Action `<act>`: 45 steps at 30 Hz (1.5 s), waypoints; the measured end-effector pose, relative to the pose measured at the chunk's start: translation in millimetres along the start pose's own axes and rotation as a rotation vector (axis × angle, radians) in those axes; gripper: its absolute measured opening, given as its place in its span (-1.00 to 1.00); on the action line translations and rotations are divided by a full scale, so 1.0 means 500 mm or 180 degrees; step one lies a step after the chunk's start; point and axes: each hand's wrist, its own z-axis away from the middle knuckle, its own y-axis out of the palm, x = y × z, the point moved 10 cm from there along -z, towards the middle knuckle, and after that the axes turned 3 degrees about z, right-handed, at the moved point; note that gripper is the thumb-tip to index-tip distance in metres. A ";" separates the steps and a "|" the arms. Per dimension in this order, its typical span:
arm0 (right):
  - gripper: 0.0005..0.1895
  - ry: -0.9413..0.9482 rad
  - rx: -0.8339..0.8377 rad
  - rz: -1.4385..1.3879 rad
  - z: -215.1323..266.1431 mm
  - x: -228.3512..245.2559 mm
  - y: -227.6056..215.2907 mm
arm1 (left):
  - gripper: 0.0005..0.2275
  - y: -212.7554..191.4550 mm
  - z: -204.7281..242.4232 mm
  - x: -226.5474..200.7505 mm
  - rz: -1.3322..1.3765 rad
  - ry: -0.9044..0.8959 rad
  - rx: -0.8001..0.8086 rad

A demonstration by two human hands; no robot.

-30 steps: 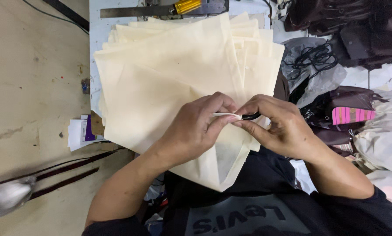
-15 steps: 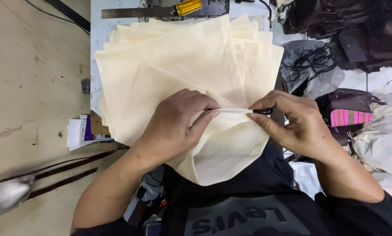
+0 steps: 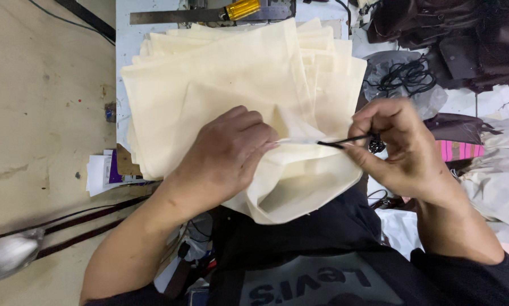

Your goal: The person prepares cream-colored fabric covers by using shears to cut a small hole in the corner of a folded piece, threading a black elastic cord through it, and securing the cord with a knot after using a lighter to seal the ends.

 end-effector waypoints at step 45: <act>-0.88 -0.1268 0.0609 0.1651 -0.066 0.156 0.098 | -0.90 -0.003 -0.023 -0.047 -0.0220 0.0276 0.0302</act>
